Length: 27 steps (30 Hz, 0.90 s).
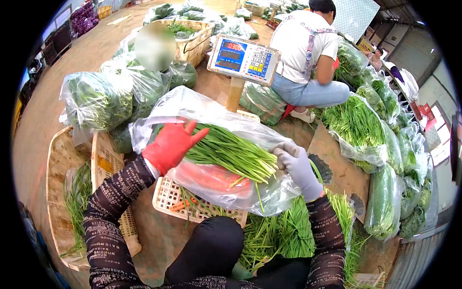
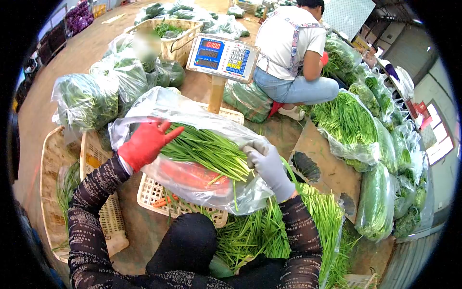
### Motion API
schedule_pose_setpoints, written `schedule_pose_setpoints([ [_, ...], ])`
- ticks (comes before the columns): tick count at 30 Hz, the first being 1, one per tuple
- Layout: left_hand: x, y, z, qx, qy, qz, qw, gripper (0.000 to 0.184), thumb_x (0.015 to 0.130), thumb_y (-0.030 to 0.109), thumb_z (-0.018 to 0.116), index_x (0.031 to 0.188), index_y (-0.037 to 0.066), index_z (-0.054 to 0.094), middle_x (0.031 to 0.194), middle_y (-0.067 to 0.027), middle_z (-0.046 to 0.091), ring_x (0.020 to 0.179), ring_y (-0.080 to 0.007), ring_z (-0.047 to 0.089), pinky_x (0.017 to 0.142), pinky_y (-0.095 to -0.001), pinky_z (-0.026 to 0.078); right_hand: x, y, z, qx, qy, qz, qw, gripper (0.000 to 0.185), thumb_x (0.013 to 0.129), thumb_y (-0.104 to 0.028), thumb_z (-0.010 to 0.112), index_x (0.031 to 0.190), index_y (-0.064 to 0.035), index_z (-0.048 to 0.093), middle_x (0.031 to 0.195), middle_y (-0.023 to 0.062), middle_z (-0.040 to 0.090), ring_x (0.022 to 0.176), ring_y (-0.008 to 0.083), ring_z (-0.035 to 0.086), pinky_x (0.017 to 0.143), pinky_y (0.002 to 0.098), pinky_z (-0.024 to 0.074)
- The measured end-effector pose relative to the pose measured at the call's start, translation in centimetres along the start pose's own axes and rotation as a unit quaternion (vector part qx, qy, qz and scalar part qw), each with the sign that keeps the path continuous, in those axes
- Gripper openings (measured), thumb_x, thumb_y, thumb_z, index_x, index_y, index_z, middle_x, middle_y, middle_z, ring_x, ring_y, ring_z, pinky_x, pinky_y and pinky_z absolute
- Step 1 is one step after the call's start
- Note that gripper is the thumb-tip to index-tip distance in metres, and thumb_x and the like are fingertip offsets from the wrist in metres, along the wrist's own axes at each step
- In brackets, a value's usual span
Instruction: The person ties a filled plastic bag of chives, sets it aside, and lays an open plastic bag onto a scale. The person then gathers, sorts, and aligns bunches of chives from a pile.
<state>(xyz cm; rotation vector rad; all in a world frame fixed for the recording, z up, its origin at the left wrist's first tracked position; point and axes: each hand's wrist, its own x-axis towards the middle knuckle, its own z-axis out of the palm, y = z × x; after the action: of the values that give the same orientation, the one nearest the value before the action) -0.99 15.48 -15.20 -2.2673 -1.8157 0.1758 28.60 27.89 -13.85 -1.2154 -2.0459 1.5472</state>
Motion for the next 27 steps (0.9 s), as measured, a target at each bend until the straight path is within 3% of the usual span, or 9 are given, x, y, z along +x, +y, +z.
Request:
schedule_pose_setpoints([
  [1, 0.4, 0.5, 0.7, 0.015, 0.059, 0.018, 0.998, 0.07, 0.065, 0.005, 0.057, 0.132, 0.013, 0.038, 0.116, -0.0157, 0.049, 0.1, -0.0326, 0.052, 0.077, -0.0404, 0.045, -0.4, -0.3, -0.2, -0.007, 0.028, -0.014, 0.999, 0.023, 0.085, -0.008, 0.052, 0.104, 0.0025, 0.059, 0.079, 0.0041, 0.063, 0.07, 0.009, 0.057, 0.064, 0.0234, 0.0451],
  [6, 3.1, 4.6, 1.7, -0.127, -0.039, 0.026, 0.991, 0.068, 0.066, 0.003, 0.057, 0.13, 0.012, 0.039, 0.104, -0.0137, 0.054, 0.073, -0.0308, 0.062, 0.062, -0.0424, 0.05, 0.6, 3.4, 2.2, -0.043, -0.046, -0.091, 0.994, 0.025, 0.081, -0.003, 0.049, 0.104, 0.0027, 0.058, 0.093, 0.0117, 0.065, 0.081, 0.0156, 0.062, 0.075, 0.0268, 0.0486],
  [9, 4.8, 6.5, 4.4, -0.173, -0.02, 0.012, 0.985, 0.069, 0.064, 0.002, 0.059, 0.13, 0.011, 0.04, 0.108, -0.0145, 0.052, 0.081, -0.0322, 0.061, 0.066, -0.0417, 0.051, 3.1, 5.6, 5.2, -0.3, 0.054, -0.275, 0.912, 0.028, 0.077, -0.005, 0.052, 0.103, 0.0013, 0.059, 0.087, 0.0177, 0.064, 0.081, 0.0225, 0.063, 0.073, 0.0313, 0.0495],
  [12, 6.9, 7.7, 6.6, -0.146, 0.031, -0.024, 0.989, 0.07, 0.067, 0.004, 0.061, 0.132, 0.014, 0.037, 0.119, -0.0142, 0.047, 0.097, -0.032, 0.057, 0.071, -0.0412, 0.051, 5.3, 6.7, 6.5, -0.566, 0.267, -0.329, 0.707, 0.024, 0.077, -0.013, 0.056, 0.099, -0.0038, 0.06, 0.074, 0.0191, 0.06, 0.073, 0.0277, 0.062, 0.064, 0.0348, 0.0484],
  [14, 7.7, 7.9, 6.3, -0.196, 0.025, -0.025, 0.98, 0.074, 0.066, 0.004, 0.061, 0.134, 0.015, 0.035, 0.129, -0.013, 0.04, 0.113, -0.0358, 0.047, 0.079, -0.0421, 0.05, 6.4, 7.9, 6.6, -0.515, 0.185, -0.215, 0.809, 0.012, 0.076, -0.015, 0.058, 0.085, -0.0065, 0.058, 0.065, 0.0151, 0.056, 0.064, 0.0277, 0.059, 0.056, 0.0376, 0.0461],
  [16, 8.1, 8.3, 6.7, -0.209, -0.035, -0.036, 0.977, 0.074, 0.067, 0.005, 0.061, 0.135, 0.017, 0.034, 0.133, -0.0108, 0.037, 0.121, -0.0396, 0.039, 0.084, -0.0462, 0.047, 5.8, 8.9, 6.7, -0.501, 0.205, -0.269, 0.796, 0.006, 0.075, -0.013, 0.057, 0.078, -0.008, 0.054, 0.061, 0.0108, 0.055, 0.058, 0.0285, 0.058, 0.053, 0.0395, 0.0455],
  [19, 8.6, 9.4, 7.7, -0.145, -0.047, -0.031, 0.988, 0.068, 0.071, 0.01, 0.061, 0.133, 0.021, 0.036, 0.133, -0.0087, 0.037, 0.124, -0.0419, 0.035, 0.084, -0.054, 0.044, 3.1, 8.7, 7.2, -0.533, -0.03, -0.336, 0.776, 0.02, 0.075, -0.011, 0.052, 0.093, -0.013, 0.06, 0.064, 0.0081, 0.06, 0.057, 0.0262, 0.061, 0.048, 0.0377, 0.0463],
  [24, 10.5, 9.9, 14.5, -0.147, -0.047, -0.034, 0.987, 0.066, 0.074, 0.013, 0.06, 0.134, 0.025, 0.036, 0.131, -0.0088, 0.041, 0.126, -0.0409, 0.032, 0.087, -0.0562, 0.042, 3.9, 13.4, 9.7, -0.566, -0.066, -0.275, 0.775, 0.015, 0.074, -0.013, 0.053, 0.088, -0.011, 0.059, 0.06, 0.0083, 0.059, 0.054, 0.0272, 0.06, 0.047, 0.0391, 0.0461],
  [27, 11.1, 10.3, 17.4, -0.208, 0.027, -0.026, 0.977, 0.056, 0.074, 0.012, 0.055, 0.127, 0.021, 0.045, 0.126, -0.0116, 0.047, 0.117, -0.0323, 0.045, 0.099, -0.0506, 0.032, 2.8, 14.8, 9.1, -0.54, -0.076, -0.276, 0.792, 0.007, 0.075, -0.013, 0.052, 0.078, -0.0105, 0.057, 0.062, 0.0098, 0.059, 0.058, 0.0278, 0.061, 0.051, 0.0388, 0.0468],
])
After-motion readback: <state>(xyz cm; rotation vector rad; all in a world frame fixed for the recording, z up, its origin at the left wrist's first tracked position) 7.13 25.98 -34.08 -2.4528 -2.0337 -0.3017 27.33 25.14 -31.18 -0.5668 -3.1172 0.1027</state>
